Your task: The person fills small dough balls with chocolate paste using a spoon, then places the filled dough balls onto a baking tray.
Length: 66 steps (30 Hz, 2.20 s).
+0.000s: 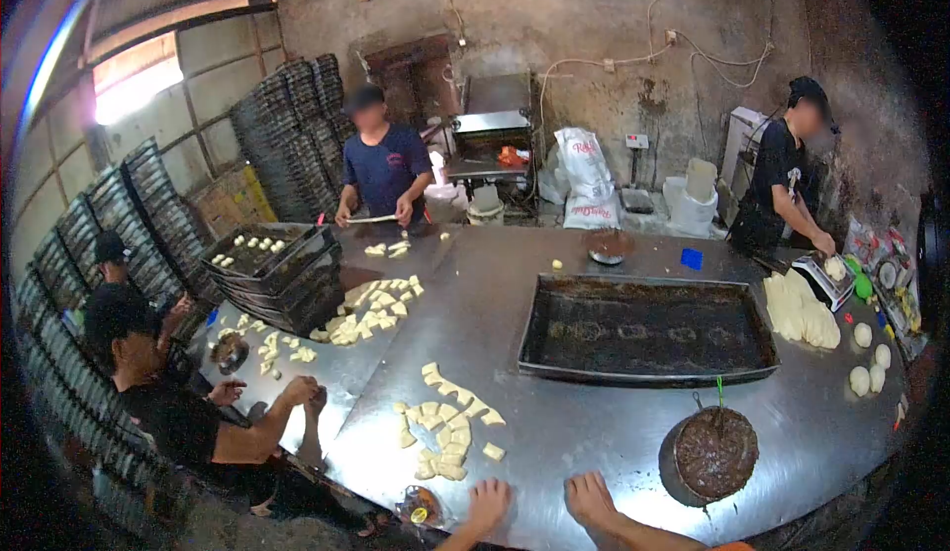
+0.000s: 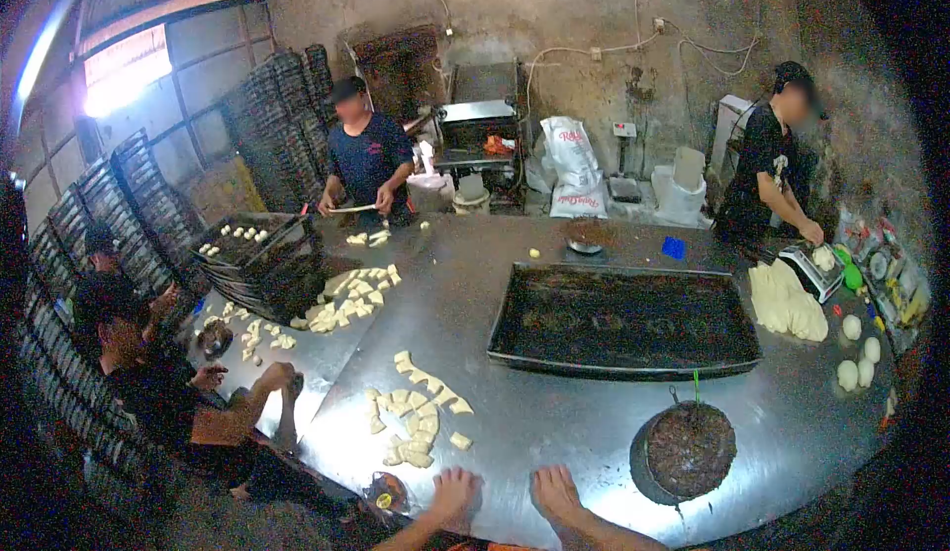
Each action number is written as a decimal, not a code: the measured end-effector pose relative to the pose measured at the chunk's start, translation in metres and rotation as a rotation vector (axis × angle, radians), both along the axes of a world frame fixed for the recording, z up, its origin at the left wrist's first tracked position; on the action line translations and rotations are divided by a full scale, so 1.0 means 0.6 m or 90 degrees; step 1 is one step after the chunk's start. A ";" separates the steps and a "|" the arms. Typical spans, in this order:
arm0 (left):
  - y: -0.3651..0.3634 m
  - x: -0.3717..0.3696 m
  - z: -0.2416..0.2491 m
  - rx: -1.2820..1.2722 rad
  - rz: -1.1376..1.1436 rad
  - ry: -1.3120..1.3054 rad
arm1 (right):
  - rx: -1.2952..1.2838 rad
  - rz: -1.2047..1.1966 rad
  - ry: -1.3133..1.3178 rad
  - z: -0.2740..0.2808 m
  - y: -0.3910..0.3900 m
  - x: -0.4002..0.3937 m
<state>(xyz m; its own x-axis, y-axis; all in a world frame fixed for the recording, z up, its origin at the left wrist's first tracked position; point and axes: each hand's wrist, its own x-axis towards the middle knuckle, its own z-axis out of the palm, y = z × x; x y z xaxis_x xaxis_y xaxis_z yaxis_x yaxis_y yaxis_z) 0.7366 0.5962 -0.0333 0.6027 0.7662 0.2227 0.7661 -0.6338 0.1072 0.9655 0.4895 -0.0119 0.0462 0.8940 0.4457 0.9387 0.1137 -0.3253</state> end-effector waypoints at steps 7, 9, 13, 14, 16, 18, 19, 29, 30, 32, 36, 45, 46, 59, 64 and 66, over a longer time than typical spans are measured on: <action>-0.047 0.011 -0.022 -0.049 -0.092 -0.171 | 0.009 0.069 0.130 -0.026 -0.046 -0.061; -0.027 -0.029 0.012 -0.049 -0.015 -0.025 | -0.048 0.082 -0.004 -0.013 -0.042 -0.006; 0.024 0.046 0.016 -0.102 0.060 -0.208 | -0.058 -0.076 0.032 0.055 0.016 -0.042; -0.006 0.044 0.013 -0.119 0.087 -0.211 | -0.039 -0.045 0.082 0.063 0.011 -0.060; -0.054 0.039 0.019 -0.087 -0.073 -0.142 | -0.041 0.008 0.128 0.050 -0.016 -0.062; -0.048 -0.014 0.056 -0.169 -0.042 -0.016 | -0.023 0.043 0.045 0.014 -0.051 -0.023; -0.023 -0.024 0.018 -0.103 0.014 0.001 | -0.078 0.042 0.034 0.053 -0.046 -0.005; -0.056 -0.019 0.079 -0.167 -0.011 -0.361 | -0.171 -0.129 0.264 0.094 -0.077 -0.018; -0.045 -0.019 0.084 -0.214 0.064 -0.431 | -0.209 -0.155 0.299 0.112 -0.069 -0.004; -0.006 -0.004 0.115 -0.181 0.076 -0.458 | -0.151 -0.124 0.285 0.128 -0.019 0.024; 0.108 0.079 0.159 -0.169 0.018 -0.494 | -0.088 -0.030 0.176 0.154 0.152 0.060; 0.055 -0.028 0.170 -0.141 0.368 -0.300 | -0.258 0.172 0.149 0.128 0.270 -0.108; 0.048 -0.037 0.179 -0.071 0.405 -0.177 | -0.212 0.184 0.123 0.116 0.270 -0.123; -0.018 -0.046 0.142 -0.102 0.236 -0.325 | -0.158 0.058 0.352 0.148 0.002 -0.053; -0.066 -0.025 0.156 -0.207 0.131 -0.400 | -0.170 0.046 0.185 0.134 -0.121 0.000; -0.049 -0.004 0.143 -0.253 0.047 -0.400 | -0.069 0.071 -0.006 0.149 -0.079 0.001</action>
<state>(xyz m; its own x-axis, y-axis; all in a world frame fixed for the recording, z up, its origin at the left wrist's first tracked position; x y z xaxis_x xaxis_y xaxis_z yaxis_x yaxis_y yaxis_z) 0.7344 0.5667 0.0523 0.3971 0.8943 0.2061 0.5238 -0.4052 0.7493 0.9662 0.4421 0.0775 -0.0596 0.9362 0.3464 0.9256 0.1818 -0.3320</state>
